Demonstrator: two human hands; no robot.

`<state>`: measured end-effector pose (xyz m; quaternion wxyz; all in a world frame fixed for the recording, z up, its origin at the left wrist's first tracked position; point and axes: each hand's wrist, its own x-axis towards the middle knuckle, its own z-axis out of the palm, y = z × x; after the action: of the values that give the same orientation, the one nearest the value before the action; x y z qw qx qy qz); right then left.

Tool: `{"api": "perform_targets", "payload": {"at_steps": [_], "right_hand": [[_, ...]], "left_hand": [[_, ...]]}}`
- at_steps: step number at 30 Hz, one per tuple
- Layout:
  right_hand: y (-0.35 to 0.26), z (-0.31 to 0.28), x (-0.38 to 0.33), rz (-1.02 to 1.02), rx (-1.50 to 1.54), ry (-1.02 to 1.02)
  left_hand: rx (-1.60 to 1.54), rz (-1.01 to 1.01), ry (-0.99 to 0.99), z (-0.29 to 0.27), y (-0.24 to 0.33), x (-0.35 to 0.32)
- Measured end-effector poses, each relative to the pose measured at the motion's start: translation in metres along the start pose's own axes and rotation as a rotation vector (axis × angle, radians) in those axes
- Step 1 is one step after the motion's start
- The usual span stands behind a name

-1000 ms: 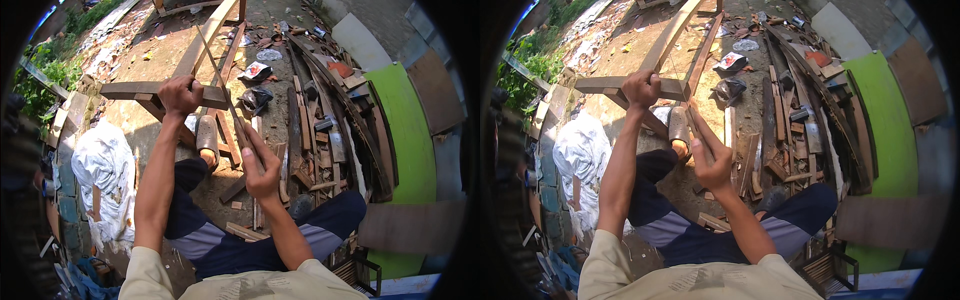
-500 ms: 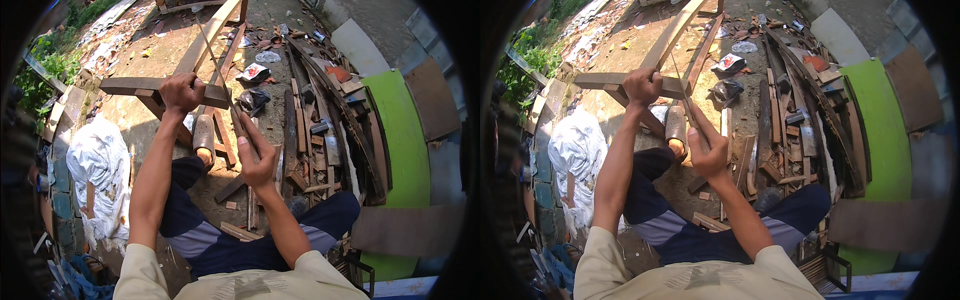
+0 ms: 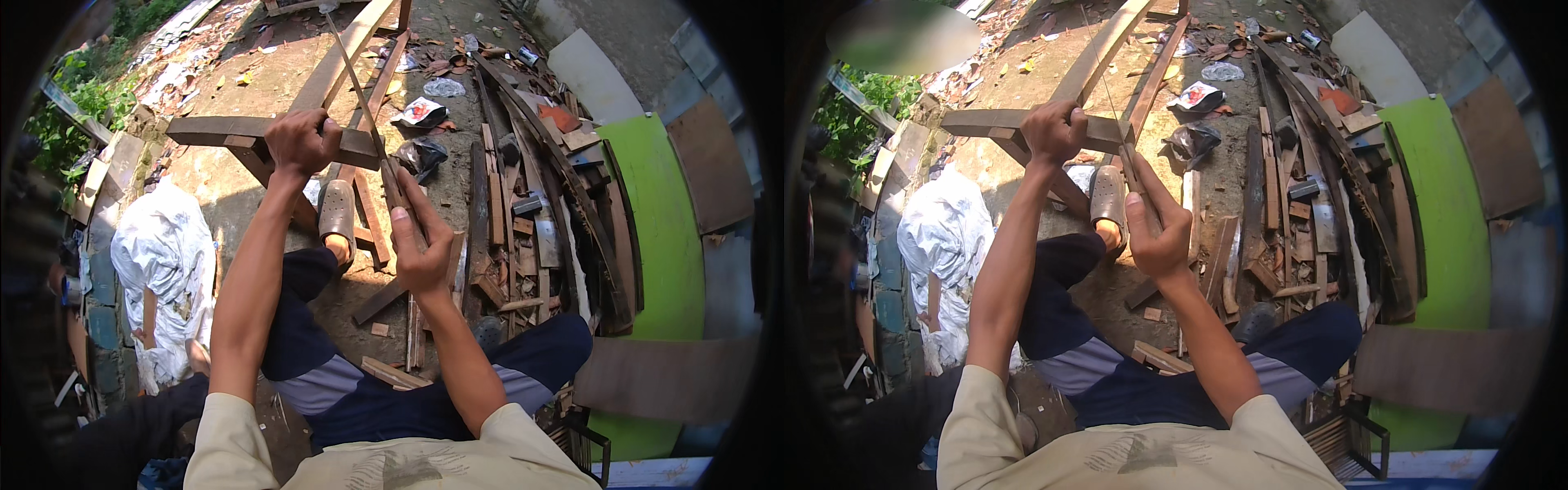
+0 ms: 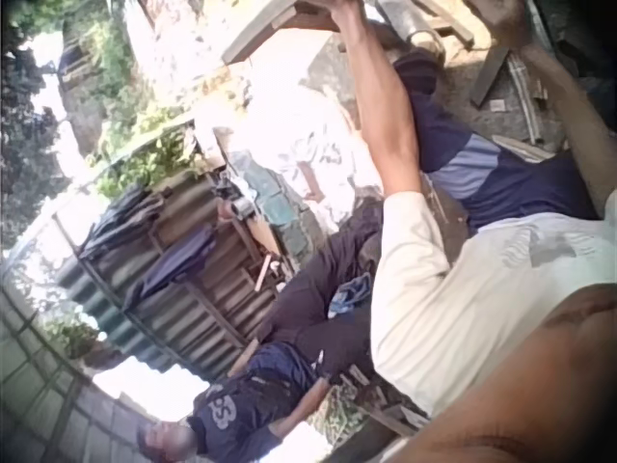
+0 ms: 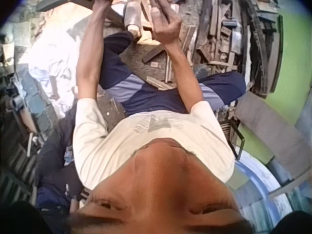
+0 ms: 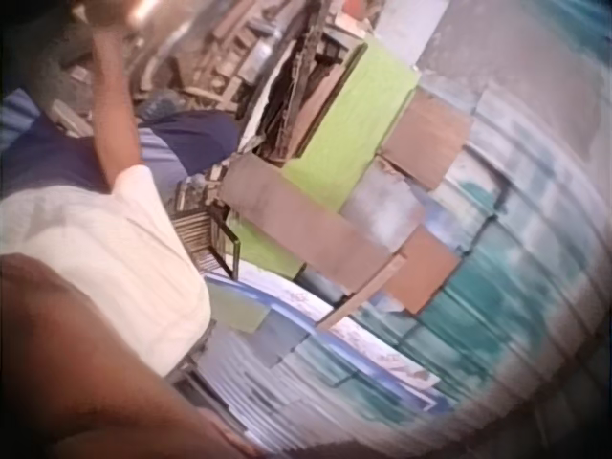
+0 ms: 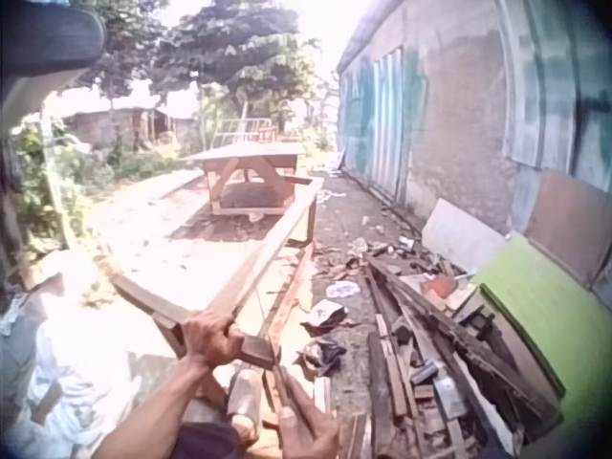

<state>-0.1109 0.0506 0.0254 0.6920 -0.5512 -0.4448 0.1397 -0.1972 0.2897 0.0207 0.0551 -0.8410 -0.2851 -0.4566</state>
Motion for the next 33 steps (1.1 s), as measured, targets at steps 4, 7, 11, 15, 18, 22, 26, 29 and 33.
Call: {"api": "perform_targets", "payload": {"at_steps": [4,7,11,15,18,22,26,29,33], "right_hand": [[-0.034,-0.027,-0.064,0.232,-0.106,-0.092],[-0.055,-0.067,-0.126,0.173,-0.139,-0.116],[-0.042,-0.047,-0.090,0.285,-0.056,-0.073],[-0.009,-0.004,-0.002,0.163,0.028,-0.052],[-0.034,-0.025,-0.057,0.223,-0.048,-0.054],[-0.050,-0.075,-0.145,0.236,-0.129,-0.113],[-0.021,-0.053,-0.086,0.295,-0.027,-0.061],[0.000,-0.009,-0.024,0.127,0.009,-0.042],[-0.033,-0.034,-0.075,0.206,-0.057,-0.098]], "left_hand": [[0.011,-0.027,-0.015,-0.006,-0.009,-0.007],[-0.008,0.005,0.007,-0.004,-0.005,-0.004],[0.003,-0.019,0.007,-0.004,-0.001,-0.004],[-0.013,0.013,0.012,-0.003,-0.002,0.007],[0.005,0.005,0.007,-0.003,-0.007,-0.007],[-0.034,0.029,0.047,-0.003,-0.003,-0.002],[-0.004,-0.006,0.025,-0.001,0.000,-0.003],[-0.030,0.006,0.041,0.001,-0.002,0.001],[-0.006,0.021,-0.001,-0.006,-0.006,-0.002]]}}
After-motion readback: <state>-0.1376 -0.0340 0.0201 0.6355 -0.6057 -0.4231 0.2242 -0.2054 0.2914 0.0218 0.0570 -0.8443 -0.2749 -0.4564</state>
